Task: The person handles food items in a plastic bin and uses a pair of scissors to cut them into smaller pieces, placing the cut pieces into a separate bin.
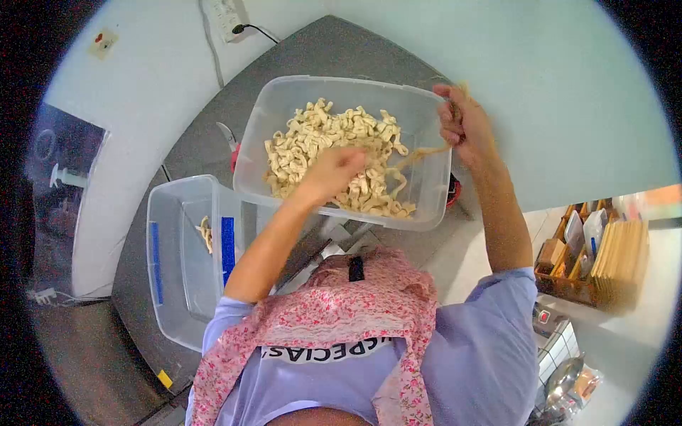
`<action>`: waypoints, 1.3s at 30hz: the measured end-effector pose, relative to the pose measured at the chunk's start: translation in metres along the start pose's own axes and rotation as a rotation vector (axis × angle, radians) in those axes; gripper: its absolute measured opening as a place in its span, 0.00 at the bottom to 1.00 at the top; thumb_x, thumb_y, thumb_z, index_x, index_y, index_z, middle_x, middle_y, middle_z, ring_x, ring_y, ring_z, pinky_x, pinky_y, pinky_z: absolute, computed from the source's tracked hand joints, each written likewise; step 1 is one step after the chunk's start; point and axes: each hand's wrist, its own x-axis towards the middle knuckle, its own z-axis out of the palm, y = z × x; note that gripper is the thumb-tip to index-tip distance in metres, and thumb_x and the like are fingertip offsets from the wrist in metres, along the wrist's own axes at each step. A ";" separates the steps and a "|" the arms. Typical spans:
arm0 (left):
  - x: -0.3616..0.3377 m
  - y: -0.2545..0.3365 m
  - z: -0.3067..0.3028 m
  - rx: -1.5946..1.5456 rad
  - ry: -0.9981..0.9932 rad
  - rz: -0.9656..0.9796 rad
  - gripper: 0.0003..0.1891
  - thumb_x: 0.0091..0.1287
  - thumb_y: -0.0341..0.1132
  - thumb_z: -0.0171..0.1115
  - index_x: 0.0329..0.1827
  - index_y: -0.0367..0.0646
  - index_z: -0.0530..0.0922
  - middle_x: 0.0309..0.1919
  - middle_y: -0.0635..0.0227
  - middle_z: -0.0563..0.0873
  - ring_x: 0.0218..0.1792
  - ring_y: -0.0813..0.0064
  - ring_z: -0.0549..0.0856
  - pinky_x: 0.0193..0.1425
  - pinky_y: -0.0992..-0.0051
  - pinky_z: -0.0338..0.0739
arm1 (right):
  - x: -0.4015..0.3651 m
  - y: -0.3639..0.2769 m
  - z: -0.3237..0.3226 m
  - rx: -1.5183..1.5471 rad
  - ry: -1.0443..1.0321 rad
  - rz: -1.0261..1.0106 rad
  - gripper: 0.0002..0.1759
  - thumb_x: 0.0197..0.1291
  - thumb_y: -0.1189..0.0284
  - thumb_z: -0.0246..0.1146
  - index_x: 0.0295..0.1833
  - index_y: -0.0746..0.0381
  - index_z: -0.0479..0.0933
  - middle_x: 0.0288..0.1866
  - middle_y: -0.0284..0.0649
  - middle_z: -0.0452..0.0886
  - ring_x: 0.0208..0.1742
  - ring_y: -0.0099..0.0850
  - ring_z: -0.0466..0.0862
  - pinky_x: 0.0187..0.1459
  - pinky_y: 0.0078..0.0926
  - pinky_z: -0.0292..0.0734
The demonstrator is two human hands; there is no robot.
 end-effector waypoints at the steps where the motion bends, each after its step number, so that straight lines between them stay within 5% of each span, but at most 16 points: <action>1: -0.013 -0.001 -0.012 -0.077 0.123 -0.018 0.20 0.68 0.41 0.56 0.56 0.35 0.78 0.50 0.55 0.85 0.47 0.67 0.84 0.55 0.73 0.75 | -0.008 -0.003 -0.006 -0.149 0.033 -0.006 0.15 0.70 0.60 0.55 0.48 0.61 0.75 0.21 0.25 0.66 0.15 0.12 0.57 0.14 0.12 0.50; 4: -0.073 -0.001 -0.047 -0.413 0.440 -0.066 0.16 0.73 0.36 0.53 0.57 0.37 0.78 0.49 0.63 0.85 0.50 0.73 0.82 0.54 0.74 0.76 | -0.018 -0.001 -0.038 -0.383 0.157 0.016 0.15 0.71 0.61 0.53 0.50 0.61 0.76 0.23 0.25 0.67 0.17 0.11 0.57 0.15 0.12 0.50; 7: -0.151 -0.010 -0.052 -0.630 0.716 -0.309 0.16 0.71 0.42 0.58 0.54 0.40 0.79 0.47 0.64 0.84 0.46 0.73 0.82 0.53 0.70 0.77 | -0.017 0.024 -0.087 -0.399 0.213 0.093 0.15 0.70 0.61 0.53 0.50 0.60 0.77 0.26 0.25 0.70 0.18 0.11 0.59 0.15 0.11 0.50; 11: -0.233 -0.003 -0.007 -1.078 0.743 -0.519 0.22 0.70 0.48 0.58 0.59 0.40 0.75 0.49 0.60 0.83 0.47 0.71 0.82 0.51 0.69 0.79 | -0.017 0.058 -0.119 -0.502 0.200 0.276 0.20 0.67 0.53 0.58 0.48 0.60 0.75 0.29 0.27 0.72 0.20 0.14 0.67 0.15 0.10 0.57; 13: -0.260 -0.017 0.013 -1.500 0.825 -0.475 0.37 0.65 0.54 0.61 0.68 0.35 0.62 0.61 0.51 0.73 0.53 0.66 0.79 0.58 0.60 0.78 | -0.026 0.062 -0.136 -0.472 0.105 0.361 0.20 0.67 0.51 0.58 0.47 0.58 0.73 0.28 0.27 0.71 0.18 0.13 0.65 0.14 0.11 0.56; 16: -0.278 -0.040 0.026 -1.689 1.229 -0.350 0.51 0.61 0.59 0.64 0.71 0.31 0.47 0.62 0.49 0.69 0.54 0.61 0.78 0.62 0.55 0.74 | -0.040 0.048 -0.106 -0.513 0.053 0.504 0.21 0.66 0.51 0.59 0.50 0.58 0.71 0.22 0.27 0.70 0.13 0.12 0.63 0.10 0.12 0.53; 20: -0.277 -0.064 0.005 -2.104 1.544 -0.241 0.47 0.55 0.60 0.69 0.61 0.26 0.60 0.54 0.48 0.70 0.53 0.53 0.75 0.59 0.56 0.75 | -0.035 0.062 -0.111 -0.329 0.007 0.648 0.21 0.65 0.55 0.60 0.51 0.59 0.70 0.26 0.31 0.76 0.12 0.15 0.65 0.09 0.12 0.53; 24: -0.273 -0.061 -0.004 -2.079 1.588 -0.136 0.45 0.56 0.62 0.66 0.61 0.30 0.63 0.54 0.47 0.70 0.53 0.51 0.74 0.58 0.55 0.75 | -0.038 0.063 -0.091 -0.342 -0.073 0.674 0.21 0.62 0.61 0.63 0.54 0.62 0.68 0.32 0.38 0.80 0.17 0.21 0.74 0.12 0.16 0.65; 27: -0.277 -0.081 -0.003 -1.983 1.654 -0.130 0.37 0.62 0.55 0.64 0.60 0.29 0.66 0.54 0.46 0.73 0.55 0.50 0.74 0.60 0.54 0.74 | -0.035 0.060 -0.085 -0.365 -0.108 0.624 0.25 0.58 0.68 0.64 0.58 0.65 0.66 0.40 0.44 0.80 0.29 0.29 0.81 0.21 0.25 0.78; 28: -0.274 -0.078 -0.002 -1.893 1.693 -0.069 0.27 0.66 0.45 0.59 0.57 0.28 0.69 0.53 0.46 0.77 0.54 0.50 0.77 0.58 0.56 0.77 | -0.037 0.060 -0.084 -0.383 -0.105 0.585 0.26 0.56 0.70 0.63 0.59 0.66 0.65 0.43 0.46 0.79 0.33 0.32 0.83 0.24 0.29 0.82; 30: -0.282 -0.099 -0.006 -2.029 1.678 -0.123 0.24 0.66 0.41 0.56 0.54 0.27 0.70 0.49 0.47 0.79 0.50 0.51 0.80 0.54 0.61 0.81 | -0.020 0.082 -0.106 -0.382 -0.115 0.523 0.23 0.54 0.71 0.61 0.55 0.67 0.68 0.37 0.43 0.80 0.26 0.28 0.82 0.16 0.21 0.73; 33: -0.307 -0.115 -0.013 -2.208 1.449 -0.074 0.21 0.66 0.36 0.52 0.52 0.22 0.69 0.48 0.44 0.79 0.48 0.50 0.81 0.50 0.64 0.85 | -0.026 0.081 -0.102 -0.285 -0.041 0.517 0.27 0.51 0.75 0.60 0.59 0.68 0.65 0.43 0.45 0.78 0.36 0.33 0.82 0.26 0.28 0.80; 34: -0.309 -0.099 -0.010 -2.115 1.463 -0.094 0.21 0.65 0.35 0.52 0.52 0.21 0.69 0.49 0.42 0.78 0.50 0.49 0.80 0.49 0.65 0.85 | -0.032 0.076 -0.093 -0.246 0.000 0.537 0.30 0.50 0.77 0.60 0.61 0.68 0.64 0.47 0.46 0.77 0.43 0.36 0.83 0.34 0.34 0.86; 39: -0.326 -0.084 -0.021 -1.758 1.568 -0.154 0.18 0.60 0.32 0.56 0.50 0.27 0.72 0.47 0.49 0.81 0.52 0.51 0.81 0.49 0.68 0.84 | -0.038 0.080 -0.101 -0.223 -0.032 0.490 0.24 0.51 0.78 0.59 0.56 0.67 0.68 0.39 0.40 0.79 0.36 0.33 0.84 0.31 0.30 0.82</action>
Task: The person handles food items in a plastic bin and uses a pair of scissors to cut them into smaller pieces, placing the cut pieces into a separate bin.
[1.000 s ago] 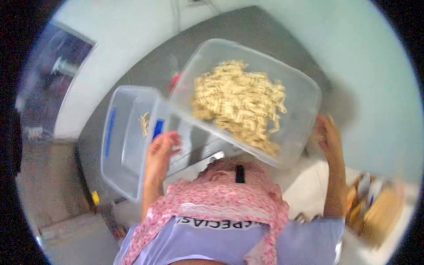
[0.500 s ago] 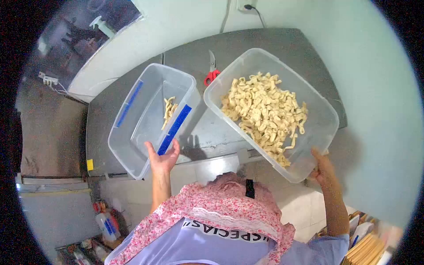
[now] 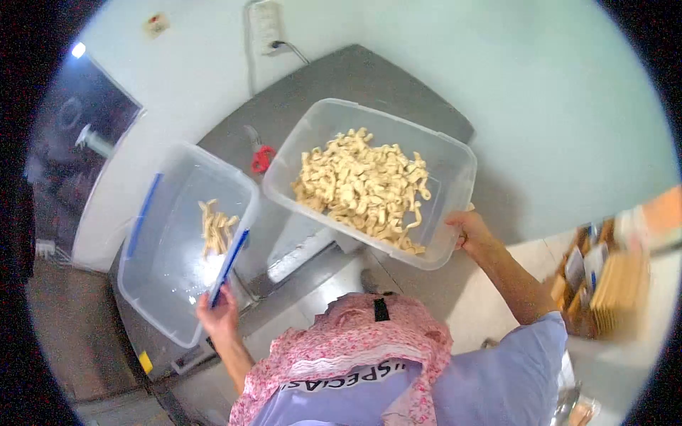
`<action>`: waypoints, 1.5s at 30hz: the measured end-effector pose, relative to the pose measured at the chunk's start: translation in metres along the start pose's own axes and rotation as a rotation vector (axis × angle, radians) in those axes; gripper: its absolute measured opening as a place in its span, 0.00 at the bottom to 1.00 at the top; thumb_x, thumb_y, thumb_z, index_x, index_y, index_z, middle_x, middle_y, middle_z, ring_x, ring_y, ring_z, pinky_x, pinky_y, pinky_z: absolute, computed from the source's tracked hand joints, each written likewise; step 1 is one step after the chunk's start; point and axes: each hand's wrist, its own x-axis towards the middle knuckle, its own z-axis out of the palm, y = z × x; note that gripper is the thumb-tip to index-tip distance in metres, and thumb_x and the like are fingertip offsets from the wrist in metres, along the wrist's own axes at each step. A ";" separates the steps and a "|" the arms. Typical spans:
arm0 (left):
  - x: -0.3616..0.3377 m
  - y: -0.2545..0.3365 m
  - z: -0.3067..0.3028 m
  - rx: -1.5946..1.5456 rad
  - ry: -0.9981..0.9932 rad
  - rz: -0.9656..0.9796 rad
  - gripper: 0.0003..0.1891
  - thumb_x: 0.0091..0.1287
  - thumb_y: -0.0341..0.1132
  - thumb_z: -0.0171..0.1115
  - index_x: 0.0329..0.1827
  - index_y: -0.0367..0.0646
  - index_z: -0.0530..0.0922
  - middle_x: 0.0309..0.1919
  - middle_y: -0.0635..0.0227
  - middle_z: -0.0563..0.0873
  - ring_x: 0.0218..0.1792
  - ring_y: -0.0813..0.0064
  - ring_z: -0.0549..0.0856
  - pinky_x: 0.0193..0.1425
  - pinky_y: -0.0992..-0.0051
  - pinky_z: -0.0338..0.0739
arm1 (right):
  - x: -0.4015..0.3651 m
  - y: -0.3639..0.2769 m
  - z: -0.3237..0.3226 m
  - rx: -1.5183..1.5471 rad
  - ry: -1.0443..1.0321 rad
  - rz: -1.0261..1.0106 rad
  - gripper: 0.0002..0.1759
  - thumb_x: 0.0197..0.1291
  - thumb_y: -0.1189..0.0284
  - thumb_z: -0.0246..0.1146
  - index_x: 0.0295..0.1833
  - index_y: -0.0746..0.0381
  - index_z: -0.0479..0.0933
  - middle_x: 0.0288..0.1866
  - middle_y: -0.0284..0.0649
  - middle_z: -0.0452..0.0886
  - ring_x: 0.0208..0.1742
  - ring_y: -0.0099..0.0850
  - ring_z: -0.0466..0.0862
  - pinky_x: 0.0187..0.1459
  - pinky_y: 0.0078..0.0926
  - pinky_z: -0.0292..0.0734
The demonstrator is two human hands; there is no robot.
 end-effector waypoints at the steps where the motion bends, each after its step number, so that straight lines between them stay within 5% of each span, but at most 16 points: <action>1: 0.004 0.005 0.004 0.037 -0.070 0.030 0.18 0.59 0.31 0.57 0.50 0.29 0.73 0.47 0.50 0.82 0.52 0.53 0.81 0.49 0.69 0.84 | 0.002 0.002 -0.001 0.005 -0.022 -0.004 0.23 0.51 0.78 0.59 0.55 0.66 0.69 0.37 0.38 0.79 0.35 0.31 0.84 0.29 0.29 0.81; 5: 0.043 0.015 0.040 0.142 -0.234 0.051 0.17 0.58 0.31 0.61 0.48 0.32 0.75 0.45 0.54 0.82 0.49 0.57 0.82 0.47 0.68 0.82 | -0.044 -0.020 0.042 0.012 0.135 0.051 0.19 0.55 0.76 0.54 0.53 0.71 0.71 0.37 0.56 0.83 0.18 0.23 0.71 0.18 0.16 0.63; 8: 0.072 0.008 0.100 0.224 -0.294 0.039 0.15 0.57 0.30 0.62 0.46 0.32 0.76 0.44 0.55 0.82 0.46 0.60 0.82 0.46 0.67 0.79 | -0.061 -0.013 0.057 0.070 0.175 0.075 0.21 0.54 0.75 0.54 0.54 0.72 0.70 0.38 0.58 0.83 0.17 0.24 0.70 0.18 0.15 0.62; 12: 0.150 0.021 0.155 0.297 -0.497 -0.149 0.18 0.57 0.31 0.61 0.50 0.33 0.76 0.47 0.56 0.83 0.47 0.59 0.81 0.45 0.66 0.76 | -0.096 -0.008 0.121 0.126 0.414 0.079 0.24 0.49 0.73 0.57 0.53 0.71 0.71 0.39 0.57 0.83 0.17 0.23 0.74 0.13 0.15 0.58; 16: 0.174 0.020 0.217 0.374 -0.490 -0.315 0.17 0.54 0.29 0.64 0.48 0.35 0.76 0.46 0.57 0.82 0.40 0.66 0.81 0.44 0.69 0.76 | -0.127 -0.019 0.167 0.117 0.598 0.089 0.15 0.46 0.78 0.60 0.43 0.71 0.76 0.27 0.39 0.78 0.20 0.27 0.78 0.15 0.24 0.70; 24: 0.215 0.010 0.329 0.769 -0.795 -0.877 0.29 0.52 0.34 0.62 0.59 0.31 0.72 0.56 0.45 0.78 0.44 0.65 0.82 0.40 0.74 0.77 | -0.116 -0.013 0.256 0.128 1.020 0.038 0.15 0.43 0.76 0.63 0.39 0.71 0.75 0.23 0.36 0.73 0.16 0.26 0.71 0.15 0.28 0.61; 30: 0.237 -0.035 0.405 1.048 -0.966 -1.144 0.30 0.53 0.36 0.59 0.60 0.31 0.71 0.55 0.45 0.79 0.57 0.56 0.78 0.61 0.62 0.71 | -0.110 -0.054 0.313 0.216 1.197 0.056 0.14 0.44 0.78 0.63 0.39 0.72 0.74 0.23 0.37 0.73 0.16 0.27 0.71 0.15 0.27 0.61; 36: 0.164 -0.094 0.436 1.204 -1.188 -1.265 0.25 0.58 0.36 0.59 0.59 0.34 0.74 0.54 0.52 0.81 0.57 0.60 0.78 0.63 0.60 0.69 | -0.103 -0.009 0.251 0.396 1.070 -0.265 0.13 0.50 0.74 0.63 0.41 0.69 0.74 0.26 0.38 0.74 0.21 0.26 0.73 0.17 0.25 0.63; 45: 0.141 -0.142 0.601 1.333 -1.168 -1.678 0.10 0.59 0.35 0.60 0.43 0.44 0.79 0.40 0.68 0.85 0.40 0.76 0.81 0.46 0.75 0.73 | -0.073 -0.121 0.337 0.569 1.042 -0.095 0.12 0.49 0.75 0.62 0.40 0.68 0.75 0.28 0.39 0.76 0.20 0.25 0.74 0.16 0.24 0.64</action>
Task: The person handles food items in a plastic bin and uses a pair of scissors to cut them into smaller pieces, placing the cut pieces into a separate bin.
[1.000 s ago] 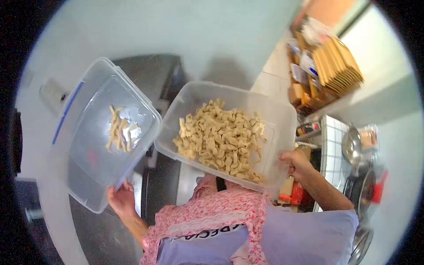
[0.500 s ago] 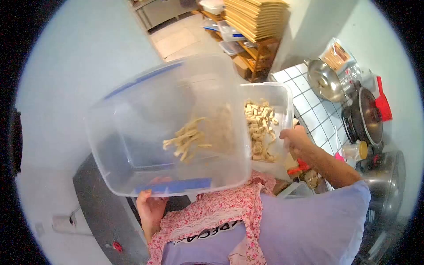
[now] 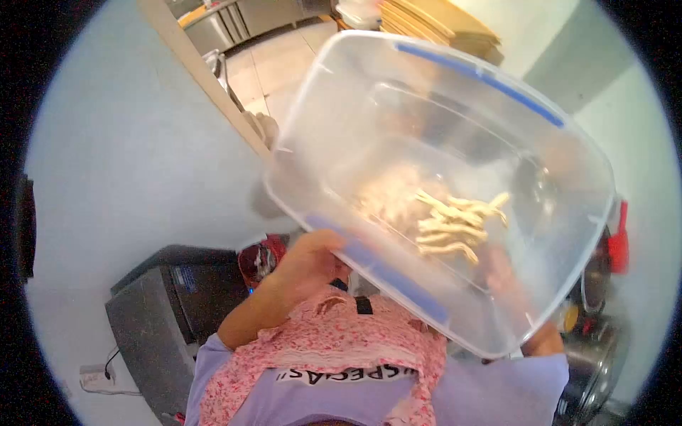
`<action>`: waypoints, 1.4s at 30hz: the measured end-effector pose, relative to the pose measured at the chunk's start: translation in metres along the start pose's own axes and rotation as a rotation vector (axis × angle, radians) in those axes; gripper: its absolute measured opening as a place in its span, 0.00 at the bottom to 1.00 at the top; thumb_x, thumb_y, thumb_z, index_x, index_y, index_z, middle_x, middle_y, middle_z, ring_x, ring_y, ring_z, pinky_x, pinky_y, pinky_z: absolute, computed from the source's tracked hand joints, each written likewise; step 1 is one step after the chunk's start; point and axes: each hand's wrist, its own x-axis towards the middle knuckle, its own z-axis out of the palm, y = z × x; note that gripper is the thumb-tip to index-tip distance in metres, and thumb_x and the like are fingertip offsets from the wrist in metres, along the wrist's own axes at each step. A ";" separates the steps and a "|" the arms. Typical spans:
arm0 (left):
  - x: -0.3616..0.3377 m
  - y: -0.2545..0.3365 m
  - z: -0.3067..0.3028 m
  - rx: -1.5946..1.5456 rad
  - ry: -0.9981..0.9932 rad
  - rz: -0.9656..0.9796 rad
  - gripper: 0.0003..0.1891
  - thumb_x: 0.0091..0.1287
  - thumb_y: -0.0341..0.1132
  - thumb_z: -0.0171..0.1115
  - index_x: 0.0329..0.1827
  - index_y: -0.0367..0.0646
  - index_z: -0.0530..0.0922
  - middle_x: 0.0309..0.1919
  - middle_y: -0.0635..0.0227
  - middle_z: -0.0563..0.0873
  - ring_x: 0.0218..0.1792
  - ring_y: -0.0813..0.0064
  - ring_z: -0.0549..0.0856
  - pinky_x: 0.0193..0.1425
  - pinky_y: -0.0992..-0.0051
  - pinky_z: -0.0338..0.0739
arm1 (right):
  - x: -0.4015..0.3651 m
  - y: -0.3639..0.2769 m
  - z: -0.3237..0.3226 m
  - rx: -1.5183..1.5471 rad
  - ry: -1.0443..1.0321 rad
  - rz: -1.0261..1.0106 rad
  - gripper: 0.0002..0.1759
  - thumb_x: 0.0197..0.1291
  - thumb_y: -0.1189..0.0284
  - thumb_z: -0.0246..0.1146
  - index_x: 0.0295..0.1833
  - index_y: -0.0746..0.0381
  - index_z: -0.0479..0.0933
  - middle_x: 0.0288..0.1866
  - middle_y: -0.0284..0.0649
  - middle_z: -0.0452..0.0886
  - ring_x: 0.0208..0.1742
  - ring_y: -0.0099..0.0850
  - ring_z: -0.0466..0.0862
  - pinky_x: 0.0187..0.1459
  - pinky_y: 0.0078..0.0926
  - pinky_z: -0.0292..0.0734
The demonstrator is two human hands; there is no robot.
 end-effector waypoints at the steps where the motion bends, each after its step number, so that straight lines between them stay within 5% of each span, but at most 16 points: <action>1: -0.005 0.013 -0.008 -0.007 -0.013 -0.018 0.09 0.59 0.35 0.61 0.41 0.45 0.79 0.39 0.69 0.85 0.39 0.77 0.81 0.46 0.75 0.73 | -0.012 -0.001 0.022 -0.005 0.017 0.006 0.12 0.49 0.76 0.62 0.40 0.68 0.75 0.28 0.39 0.76 0.20 0.25 0.74 0.16 0.24 0.64; 6: -0.022 0.136 -0.027 -0.017 -0.074 -0.120 0.08 0.56 0.36 0.61 0.37 0.47 0.79 0.34 0.72 0.84 0.34 0.78 0.80 0.42 0.77 0.73 | -0.066 -0.028 0.085 0.060 0.126 0.043 0.11 0.49 0.76 0.62 0.40 0.67 0.75 0.28 0.40 0.77 0.20 0.25 0.75 0.16 0.24 0.64; 7: 0.007 0.079 0.003 0.034 -0.065 -0.112 0.08 0.56 0.36 0.61 0.37 0.48 0.79 0.33 0.72 0.84 0.34 0.78 0.80 0.41 0.77 0.72 | -0.059 -0.007 0.054 0.098 0.109 0.046 0.11 0.49 0.77 0.62 0.40 0.67 0.75 0.29 0.40 0.77 0.20 0.25 0.75 0.15 0.24 0.64; 10: 0.036 0.106 0.001 0.008 -0.071 -0.065 0.07 0.57 0.35 0.60 0.37 0.45 0.78 0.32 0.73 0.83 0.31 0.79 0.78 0.38 0.78 0.72 | -0.051 -0.015 0.080 0.117 0.132 0.037 0.11 0.48 0.77 0.61 0.39 0.67 0.75 0.29 0.40 0.77 0.20 0.25 0.75 0.15 0.24 0.65; 15: 0.133 0.163 -0.017 -0.099 -0.002 0.072 0.07 0.57 0.34 0.60 0.37 0.42 0.76 0.29 0.73 0.80 0.29 0.80 0.77 0.34 0.80 0.71 | 0.031 -0.060 0.127 0.096 0.119 0.057 0.10 0.48 0.78 0.61 0.39 0.66 0.76 0.30 0.40 0.78 0.20 0.25 0.76 0.14 0.23 0.65; 17: 0.169 0.197 -0.030 -0.136 0.046 0.130 0.08 0.55 0.32 0.61 0.36 0.42 0.75 0.29 0.71 0.80 0.28 0.80 0.76 0.33 0.81 0.71 | 0.078 -0.092 0.155 0.076 0.162 0.149 0.09 0.43 0.80 0.62 0.34 0.66 0.75 0.17 0.35 0.72 0.09 0.22 0.63 0.11 0.21 0.53; 30: 0.258 0.359 -0.131 -0.281 0.448 0.454 0.13 0.53 0.33 0.63 0.40 0.39 0.75 0.36 0.66 0.82 0.36 0.73 0.81 0.35 0.80 0.74 | 0.306 -0.233 0.279 -0.165 -0.050 0.119 0.08 0.43 0.81 0.62 0.33 0.70 0.76 0.22 0.38 0.74 0.13 0.23 0.65 0.13 0.22 0.54; 42: 0.363 0.576 -0.274 -0.316 0.589 0.438 0.16 0.55 0.36 0.60 0.46 0.43 0.74 0.38 0.66 0.82 0.44 0.65 0.84 0.33 0.79 0.67 | 0.484 -0.336 0.438 -0.254 -0.154 0.180 0.14 0.45 0.80 0.60 0.41 0.72 0.75 0.28 0.41 0.78 0.17 0.25 0.74 0.12 0.16 0.61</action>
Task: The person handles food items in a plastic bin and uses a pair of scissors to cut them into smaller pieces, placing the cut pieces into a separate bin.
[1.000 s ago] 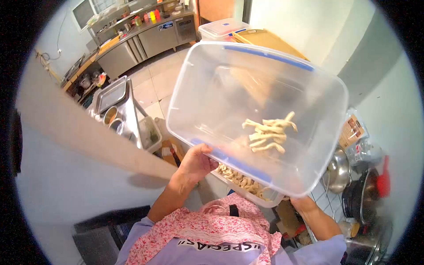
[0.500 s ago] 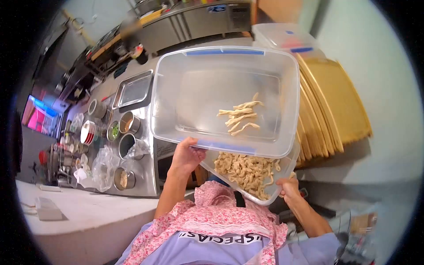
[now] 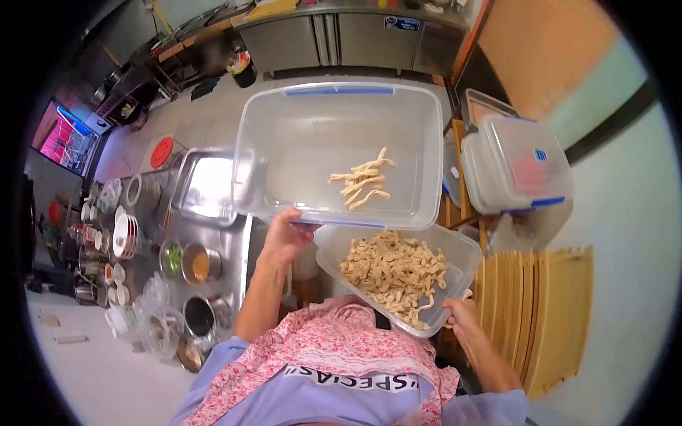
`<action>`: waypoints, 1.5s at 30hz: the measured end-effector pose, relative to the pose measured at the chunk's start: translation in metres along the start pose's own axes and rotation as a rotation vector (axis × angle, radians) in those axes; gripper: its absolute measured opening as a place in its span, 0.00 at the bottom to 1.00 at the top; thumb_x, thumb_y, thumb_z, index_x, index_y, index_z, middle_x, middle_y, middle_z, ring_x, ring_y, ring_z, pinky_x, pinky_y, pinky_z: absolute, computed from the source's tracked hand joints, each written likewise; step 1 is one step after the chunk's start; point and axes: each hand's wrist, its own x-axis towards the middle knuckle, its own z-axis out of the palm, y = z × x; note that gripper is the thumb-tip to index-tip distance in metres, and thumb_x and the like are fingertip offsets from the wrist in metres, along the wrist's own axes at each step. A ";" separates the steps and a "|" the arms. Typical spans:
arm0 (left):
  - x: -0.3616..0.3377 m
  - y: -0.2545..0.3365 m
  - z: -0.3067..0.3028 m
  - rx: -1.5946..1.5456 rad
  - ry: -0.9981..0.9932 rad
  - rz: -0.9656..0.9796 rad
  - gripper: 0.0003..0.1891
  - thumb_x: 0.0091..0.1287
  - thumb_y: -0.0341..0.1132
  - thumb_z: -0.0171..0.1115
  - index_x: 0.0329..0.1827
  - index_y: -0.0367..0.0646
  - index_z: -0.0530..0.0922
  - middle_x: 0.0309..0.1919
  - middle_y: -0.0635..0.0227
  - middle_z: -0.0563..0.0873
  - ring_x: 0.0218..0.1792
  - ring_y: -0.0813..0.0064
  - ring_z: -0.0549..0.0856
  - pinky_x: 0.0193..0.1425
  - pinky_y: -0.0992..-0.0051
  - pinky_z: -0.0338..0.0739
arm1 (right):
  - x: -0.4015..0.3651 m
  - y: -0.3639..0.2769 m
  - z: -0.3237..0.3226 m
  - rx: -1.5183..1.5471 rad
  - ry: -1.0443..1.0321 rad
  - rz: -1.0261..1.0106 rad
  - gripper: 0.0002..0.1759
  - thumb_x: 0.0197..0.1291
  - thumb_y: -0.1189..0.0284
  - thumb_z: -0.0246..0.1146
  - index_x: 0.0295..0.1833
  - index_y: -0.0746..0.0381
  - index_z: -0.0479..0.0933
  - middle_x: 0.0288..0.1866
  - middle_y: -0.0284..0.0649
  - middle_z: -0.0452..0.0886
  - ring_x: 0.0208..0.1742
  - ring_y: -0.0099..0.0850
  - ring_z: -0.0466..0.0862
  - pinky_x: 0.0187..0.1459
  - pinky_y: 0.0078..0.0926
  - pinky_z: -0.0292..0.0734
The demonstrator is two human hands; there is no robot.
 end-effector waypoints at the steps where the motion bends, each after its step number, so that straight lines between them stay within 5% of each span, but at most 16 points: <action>1: 0.024 0.016 0.006 -0.012 -0.006 -0.004 0.16 0.54 0.36 0.61 0.46 0.43 0.74 0.38 0.66 0.82 0.44 0.65 0.85 0.33 0.79 0.67 | 0.020 -0.018 0.012 0.014 0.006 -0.009 0.14 0.45 0.80 0.60 0.41 0.72 0.75 0.28 0.40 0.78 0.17 0.25 0.74 0.12 0.16 0.60; 11: 0.179 0.117 0.052 -0.133 0.051 0.033 0.08 0.54 0.34 0.61 0.36 0.48 0.76 0.35 0.66 0.83 0.36 0.65 0.85 0.28 0.78 0.70 | 0.212 -0.173 0.114 0.010 -0.014 -0.103 0.07 0.44 0.81 0.58 0.33 0.66 0.75 0.21 0.37 0.74 0.11 0.24 0.67 0.10 0.20 0.57; 13: 0.204 0.149 0.043 -0.147 0.103 0.059 0.06 0.54 0.35 0.61 0.34 0.48 0.76 0.32 0.68 0.83 0.35 0.68 0.85 0.29 0.79 0.69 | 0.247 -0.216 0.155 0.015 0.033 -0.047 0.07 0.42 0.83 0.57 0.32 0.66 0.74 0.20 0.36 0.73 0.11 0.26 0.66 0.10 0.22 0.56; 15: 0.221 0.171 0.043 -0.160 0.159 0.093 0.06 0.54 0.36 0.62 0.32 0.49 0.76 0.31 0.69 0.83 0.35 0.71 0.84 0.29 0.79 0.68 | 0.297 -0.234 0.186 0.098 -0.004 -0.226 0.16 0.40 0.84 0.57 0.40 0.66 0.73 0.23 0.37 0.75 0.12 0.27 0.69 0.09 0.23 0.58; 17: 0.248 0.192 0.038 -0.170 0.225 0.154 0.06 0.53 0.37 0.63 0.32 0.50 0.76 0.31 0.71 0.83 0.35 0.74 0.82 0.31 0.80 0.66 | 0.346 -0.273 0.207 -0.100 0.013 -0.006 0.18 0.41 0.81 0.56 0.43 0.66 0.73 0.25 0.37 0.76 0.13 0.27 0.70 0.09 0.22 0.57; 23: 0.302 0.247 0.007 -0.238 0.352 0.267 0.06 0.54 0.36 0.62 0.33 0.49 0.78 0.32 0.72 0.84 0.34 0.77 0.83 0.32 0.81 0.66 | 0.465 -0.347 0.294 -0.251 -0.071 0.040 0.16 0.41 0.76 0.58 0.41 0.62 0.73 0.23 0.38 0.75 0.11 0.28 0.67 0.09 0.25 0.57; 40: 0.479 0.571 -0.178 -0.617 0.488 0.522 0.09 0.56 0.34 0.60 0.38 0.41 0.76 0.35 0.61 0.86 0.36 0.66 0.87 0.23 0.78 0.67 | 0.706 -0.598 0.740 -0.578 -0.317 0.011 0.15 0.40 0.72 0.60 0.39 0.59 0.73 0.20 0.41 0.73 0.10 0.29 0.65 0.09 0.31 0.58; 45: 0.496 0.676 -0.213 -0.734 0.637 0.623 0.08 0.56 0.34 0.59 0.36 0.41 0.74 0.38 0.56 0.86 0.36 0.61 0.87 0.22 0.76 0.68 | 0.674 -0.669 0.948 -0.571 -0.426 0.090 0.14 0.40 0.74 0.60 0.38 0.61 0.72 0.18 0.43 0.71 0.09 0.32 0.64 0.09 0.33 0.61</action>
